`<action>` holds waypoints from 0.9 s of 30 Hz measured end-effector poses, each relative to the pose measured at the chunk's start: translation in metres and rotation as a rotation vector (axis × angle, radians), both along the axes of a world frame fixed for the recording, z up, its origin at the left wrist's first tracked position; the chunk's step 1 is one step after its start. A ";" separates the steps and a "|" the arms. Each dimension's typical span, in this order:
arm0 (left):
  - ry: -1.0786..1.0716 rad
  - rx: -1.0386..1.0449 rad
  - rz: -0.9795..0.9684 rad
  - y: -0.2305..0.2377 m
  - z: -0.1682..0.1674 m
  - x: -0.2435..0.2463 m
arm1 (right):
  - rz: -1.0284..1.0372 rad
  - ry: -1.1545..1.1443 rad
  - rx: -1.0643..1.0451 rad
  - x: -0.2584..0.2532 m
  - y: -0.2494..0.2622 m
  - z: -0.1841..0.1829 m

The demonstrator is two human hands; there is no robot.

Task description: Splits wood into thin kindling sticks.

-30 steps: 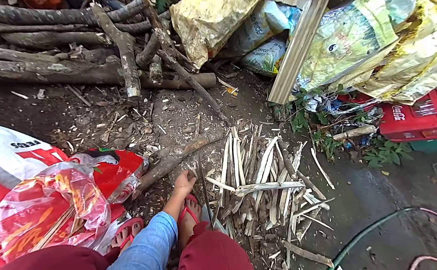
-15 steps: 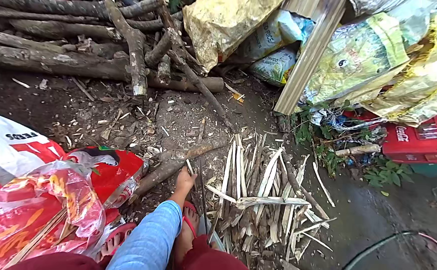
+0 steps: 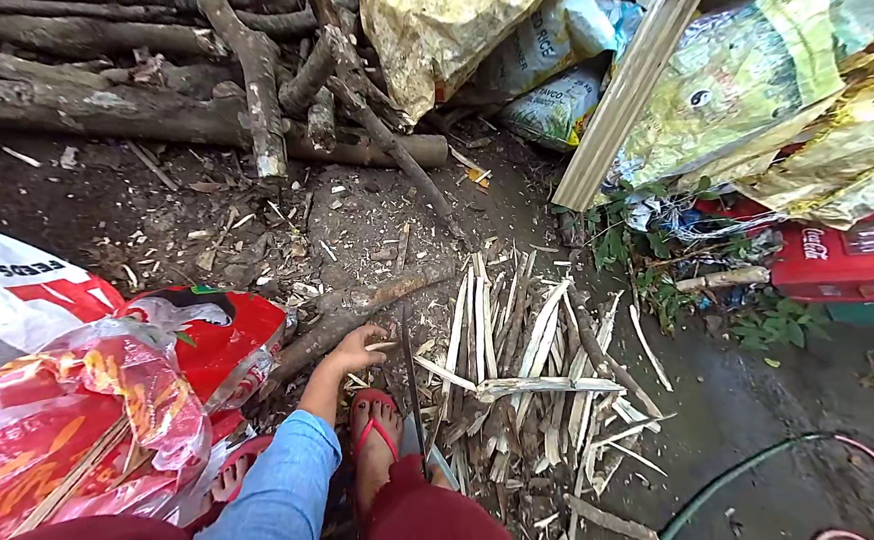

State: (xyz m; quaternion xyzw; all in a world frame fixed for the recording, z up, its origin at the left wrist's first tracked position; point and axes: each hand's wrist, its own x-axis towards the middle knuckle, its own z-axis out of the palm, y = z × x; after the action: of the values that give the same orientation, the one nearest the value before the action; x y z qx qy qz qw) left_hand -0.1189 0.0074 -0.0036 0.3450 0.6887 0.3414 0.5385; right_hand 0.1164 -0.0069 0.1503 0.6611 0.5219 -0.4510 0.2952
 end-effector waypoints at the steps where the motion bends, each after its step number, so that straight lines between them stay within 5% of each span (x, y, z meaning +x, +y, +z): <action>1: 0.053 -0.029 -0.065 -0.005 0.007 -0.007 | 0.012 0.001 0.000 0.002 0.000 0.000; 5: 0.362 -0.226 -0.122 0.012 0.026 -0.012 | 0.032 0.003 -0.017 0.005 0.001 0.001; 12: 0.555 -0.354 -0.285 0.036 -0.020 0.053 | -0.017 0.013 -0.043 -0.006 0.008 0.004; 14: 0.583 -0.379 -0.329 0.030 -0.023 0.058 | 0.065 0.109 -0.042 0.017 0.012 -0.033; 16: 0.542 -0.383 -0.301 0.028 -0.019 0.056 | 0.264 0.472 0.266 0.087 -0.001 -0.132; 17: 0.510 -0.365 -0.260 0.029 -0.014 0.052 | 0.188 0.427 0.240 0.094 -0.001 -0.153; 23: 0.382 0.036 -0.044 0.039 0.027 0.041 | -0.082 0.431 0.397 0.083 0.005 -0.110; 27: 0.396 0.197 -0.032 0.046 0.011 0.047 | -0.094 0.463 0.552 0.077 0.011 -0.091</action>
State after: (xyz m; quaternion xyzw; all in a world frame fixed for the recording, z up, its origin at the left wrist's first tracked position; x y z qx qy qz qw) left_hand -0.0717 0.0529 0.0078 0.4673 0.7387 0.3242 0.3618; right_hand 0.1934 0.0046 0.0593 0.6196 0.6461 -0.4438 -0.0413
